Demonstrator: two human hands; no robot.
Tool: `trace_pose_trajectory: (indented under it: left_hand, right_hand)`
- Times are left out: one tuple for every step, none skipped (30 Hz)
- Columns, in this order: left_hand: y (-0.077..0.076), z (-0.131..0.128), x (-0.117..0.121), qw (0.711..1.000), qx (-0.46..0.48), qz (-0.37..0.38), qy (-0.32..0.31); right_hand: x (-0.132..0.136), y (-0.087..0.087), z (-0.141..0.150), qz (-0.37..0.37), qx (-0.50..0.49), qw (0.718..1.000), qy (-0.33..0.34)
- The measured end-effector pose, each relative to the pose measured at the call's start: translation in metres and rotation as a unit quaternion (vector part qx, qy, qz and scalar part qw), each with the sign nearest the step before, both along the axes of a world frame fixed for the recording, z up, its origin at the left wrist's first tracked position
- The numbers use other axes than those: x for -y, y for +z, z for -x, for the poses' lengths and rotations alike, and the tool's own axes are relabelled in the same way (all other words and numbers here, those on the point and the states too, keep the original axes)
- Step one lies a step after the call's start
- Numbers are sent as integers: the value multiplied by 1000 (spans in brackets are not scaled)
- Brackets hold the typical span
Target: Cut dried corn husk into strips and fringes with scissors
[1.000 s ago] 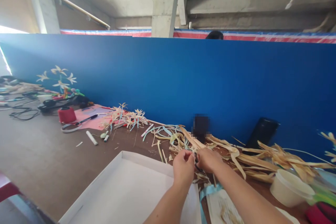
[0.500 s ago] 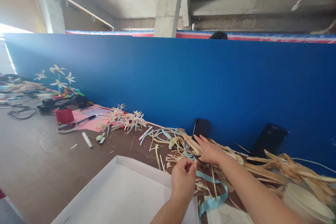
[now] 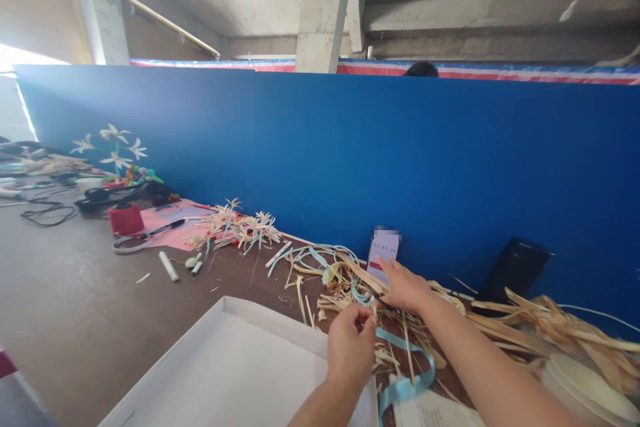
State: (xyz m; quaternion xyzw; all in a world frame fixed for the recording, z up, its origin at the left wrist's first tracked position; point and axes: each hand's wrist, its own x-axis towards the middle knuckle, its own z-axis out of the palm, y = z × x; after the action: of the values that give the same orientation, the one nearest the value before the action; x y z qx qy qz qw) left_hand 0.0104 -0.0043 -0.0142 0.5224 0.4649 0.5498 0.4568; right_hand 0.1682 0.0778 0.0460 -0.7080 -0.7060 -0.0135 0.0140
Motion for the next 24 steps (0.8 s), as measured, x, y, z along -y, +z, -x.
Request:
trace_pose_trajectory:
  left_hand:
    - [0, 0, 0, 1000, -3, -2, 2]
    - [0, 0, 0, 1000, -6, -4, 2]
    - [1, 0, 0, 1000, -8, -5, 1]
    - [1, 1, 0, 1000, -9, -6, 0]
    - [1, 1, 1, 1000, -9, -7, 1]
    - [2, 2, 0, 1000, -7, -8, 2]
    - [3, 2, 0, 1000, -3, -9, 3]
    - [5, 3, 0, 1000, 3, -10, 5]
    - [6, 4, 0, 1000, 9, -10, 7]
    - [8, 5, 0, 1000, 14, -9, 9]
    - [10, 6, 0, 1000, 16, -10, 11]
    - [11, 7, -1, 1000, 16, -11, 14]
    - [12, 8, -1, 1000, 15, -14, 17]
    - [12, 9, -1, 1000, 13, -16, 18]
    - [12, 9, -1, 1000, 11, -17, 17]
    - [12, 10, -2, 1000, 11, -16, 16]
    - [11, 10, -2, 1000, 12, -14, 13]
    - [10, 9, -3, 1000, 15, -12, 12]
    - [9, 9, -4, 1000, 20, -10, 12]
    - [9, 9, -5, 1000, 26, -10, 12]
    - [8, 8, -6, 999, 35, -9, 12]
    - [7, 7, -7, 999, 45, -7, 13]
    - [6, 6, -8, 998, 54, -4, 11]
    - [5, 5, -9, 998, 64, 1, 10]
  right_hand:
    - [2, 1, 1, -7, -4, 1000, 1]
    - [4, 1, 2, -14, -8, 1000, 1]
    - [6, 2, 3, -21, -13, 1000, 1]
    - [9, 2, 5, -26, -20, 999, 0]
    - [11, 2, 6, -28, -27, 999, 0]
    - [14, 1, 8, -28, -35, 999, 1]
    - [17, -1, 11, -25, -45, 999, 2]
    - [19, -4, 13, -19, -56, 998, 4]
    - [22, -8, 16, -11, -68, 998, 8]
    - [25, -14, 20, 0, -82, 997, 12]
    - [27, -19, 24, 11, -98, 995, 18]
    - [29, -25, 27, 23, -113, 993, 23]
    - [31, -31, 31, 34, -134, 990, 28]
    - [32, -37, 35, 43, -154, 987, 31]
    - [33, -41, 38, 51, -177, 982, 32]
    - [33, -45, 41, 57, -202, 977, 32]
    - [33, -47, 43, 62, -228, 971, 31]
    - [33, -48, 44, 65, -255, 964, 28]
    - [33, -48, 44, 67, -282, 957, 24]
    - [33, -46, 44, 67, -309, 949, 20]
    - [34, -43, 43, 65, -334, 940, 15]
    - [34, -38, 41, 62, -359, 931, 10]
    - [36, -33, 39, 54, -383, 922, 4]
    - [37, -28, 38, 45, -407, 912, -4]
